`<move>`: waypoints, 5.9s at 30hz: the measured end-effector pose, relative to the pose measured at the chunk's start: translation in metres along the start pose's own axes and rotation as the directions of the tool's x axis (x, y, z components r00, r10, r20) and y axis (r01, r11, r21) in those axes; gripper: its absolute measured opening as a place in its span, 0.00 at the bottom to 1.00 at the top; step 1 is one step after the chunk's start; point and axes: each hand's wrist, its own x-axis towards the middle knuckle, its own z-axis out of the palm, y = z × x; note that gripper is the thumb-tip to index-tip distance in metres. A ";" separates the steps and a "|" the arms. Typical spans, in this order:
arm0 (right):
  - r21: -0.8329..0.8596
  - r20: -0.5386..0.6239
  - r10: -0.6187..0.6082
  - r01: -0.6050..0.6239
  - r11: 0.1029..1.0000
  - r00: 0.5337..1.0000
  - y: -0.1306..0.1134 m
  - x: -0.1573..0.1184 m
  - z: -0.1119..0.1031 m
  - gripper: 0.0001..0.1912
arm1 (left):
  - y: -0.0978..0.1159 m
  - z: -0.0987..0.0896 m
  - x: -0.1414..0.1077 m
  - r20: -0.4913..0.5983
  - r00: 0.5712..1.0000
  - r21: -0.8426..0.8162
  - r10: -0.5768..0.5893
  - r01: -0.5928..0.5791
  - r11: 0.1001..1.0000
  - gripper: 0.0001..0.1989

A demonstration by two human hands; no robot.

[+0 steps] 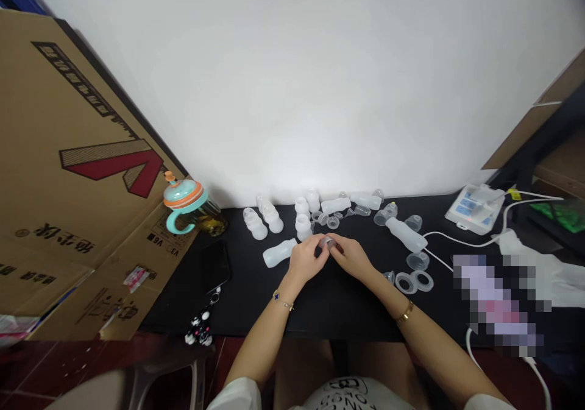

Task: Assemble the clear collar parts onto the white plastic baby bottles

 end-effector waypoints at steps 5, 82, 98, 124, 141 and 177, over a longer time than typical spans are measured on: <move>0.014 0.009 0.007 -0.007 1.000 1.000 0.000 0.001 0.000 0.13 | -0.002 0.001 0.001 0.002 1.000 -0.024 -0.015 0.015 1.000 0.12; -0.003 -0.040 0.090 -0.090 0.996 0.995 0.006 0.002 0.007 0.11 | 0.002 0.003 0.002 0.066 0.985 -0.103 -0.157 0.163 0.981 0.16; -0.031 -0.047 0.083 -0.084 0.996 0.995 0.009 0.002 0.010 0.11 | 0.003 0.001 0.002 0.080 0.981 -0.113 -0.175 0.183 0.977 0.13; -0.024 -0.043 0.099 -0.100 0.995 0.994 0.006 0.001 0.008 0.12 | 0.003 0.001 0.002 0.073 0.984 -0.107 -0.163 0.170 0.980 0.12; -0.042 -0.053 0.097 -0.099 0.994 0.994 0.007 0.001 0.009 0.12 | 0.004 -0.002 0.003 0.086 0.981 -0.093 -0.172 0.180 0.979 0.12; -0.090 -0.050 0.123 -0.127 0.988 0.991 0.010 0.002 0.013 0.16 | 0.003 0.000 0.005 0.078 0.974 -0.183 -0.214 0.225 0.957 0.11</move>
